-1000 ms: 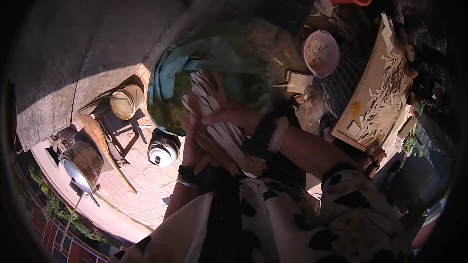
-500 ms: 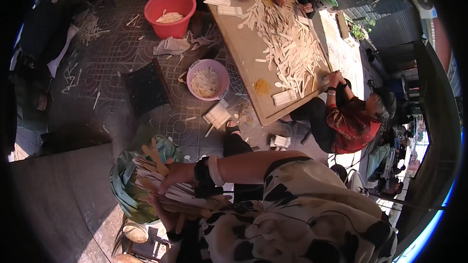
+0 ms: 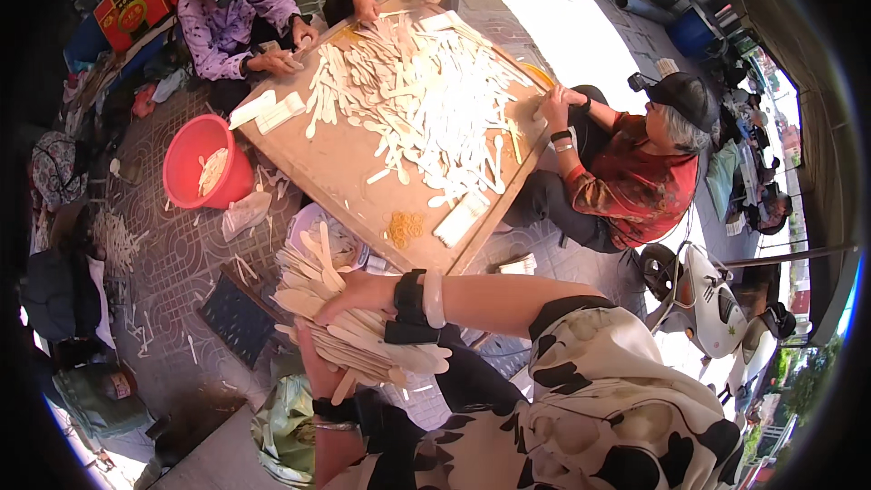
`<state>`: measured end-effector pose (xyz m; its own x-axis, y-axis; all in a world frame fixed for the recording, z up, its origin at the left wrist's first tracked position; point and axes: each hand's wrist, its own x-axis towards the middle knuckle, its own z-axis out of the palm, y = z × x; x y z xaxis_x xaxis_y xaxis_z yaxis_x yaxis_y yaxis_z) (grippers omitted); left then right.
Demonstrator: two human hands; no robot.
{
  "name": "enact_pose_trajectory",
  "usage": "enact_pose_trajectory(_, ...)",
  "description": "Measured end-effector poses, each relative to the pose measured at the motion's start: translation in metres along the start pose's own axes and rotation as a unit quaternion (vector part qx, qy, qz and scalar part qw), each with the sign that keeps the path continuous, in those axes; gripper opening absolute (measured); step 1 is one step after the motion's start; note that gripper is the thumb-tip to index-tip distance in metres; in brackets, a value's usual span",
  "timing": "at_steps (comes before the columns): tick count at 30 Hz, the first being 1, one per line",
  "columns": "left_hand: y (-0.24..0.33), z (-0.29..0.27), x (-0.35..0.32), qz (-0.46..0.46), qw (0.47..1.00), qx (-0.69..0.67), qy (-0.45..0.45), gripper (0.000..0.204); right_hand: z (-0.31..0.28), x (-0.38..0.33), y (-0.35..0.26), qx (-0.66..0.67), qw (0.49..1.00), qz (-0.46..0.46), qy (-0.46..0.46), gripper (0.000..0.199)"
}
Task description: Sorting wooden spoons and packing them into bundles and bags.
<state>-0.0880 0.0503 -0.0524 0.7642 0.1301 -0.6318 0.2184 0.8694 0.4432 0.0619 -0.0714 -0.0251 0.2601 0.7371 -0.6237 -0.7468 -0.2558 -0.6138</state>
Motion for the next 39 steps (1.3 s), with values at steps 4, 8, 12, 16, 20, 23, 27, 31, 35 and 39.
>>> enact_pose_trajectory(4,-0.008,0.086,0.101,-0.043,0.998,-0.009,-0.036,0.065,-0.105,0.011,-0.053,-0.022,0.996,-0.048,0.065,0.073)
enact_pose_trajectory(8,-0.024,0.137,0.217,-0.048,0.996,-0.003,-0.081,0.066,-0.217,0.046,-0.101,-0.035,0.995,-0.007,0.093,0.070)
enact_pose_trajectory(12,-0.059,0.161,0.334,-0.029,0.992,-0.035,-0.116,0.069,-0.312,0.078,-0.144,-0.101,0.989,0.020,0.109,0.070)
enact_pose_trajectory(16,-0.078,0.177,0.410,-0.043,0.988,-0.053,-0.137,0.067,-0.375,0.106,-0.165,-0.173,0.969,0.004,0.174,0.080)
enact_pose_trajectory(20,-0.095,0.188,0.458,-0.033,0.994,-0.032,-0.095,0.077,-0.431,0.132,-0.166,-0.324,0.895,-0.055,0.300,0.107)
enact_pose_trajectory(23,-0.104,0.189,0.476,0.014,0.999,0.030,-0.040,0.086,-0.460,0.134,-0.165,-0.306,0.890,-0.100,0.324,0.104)
enact_pose_trajectory(27,-0.099,0.182,0.492,0.053,0.998,0.025,-0.027,0.099,-0.454,0.117,-0.145,-0.353,0.820,-0.182,0.413,0.076)
enact_pose_trajectory(31,-0.083,0.186,0.485,0.045,0.996,-0.058,-0.043,0.102,-0.422,0.106,-0.098,-0.489,0.678,-0.319,0.447,0.067)
enact_pose_trajectory(35,-0.072,0.173,0.484,0.102,0.992,-0.080,-0.006,0.094,-0.388,0.106,-0.070,-0.617,0.595,-0.312,0.410,0.073)
enact_pose_trajectory(39,-0.067,0.184,0.460,-0.006,0.990,-0.071,0.124,0.103,-0.389,0.097,-0.071,-0.651,0.531,-0.278,0.465,0.077)
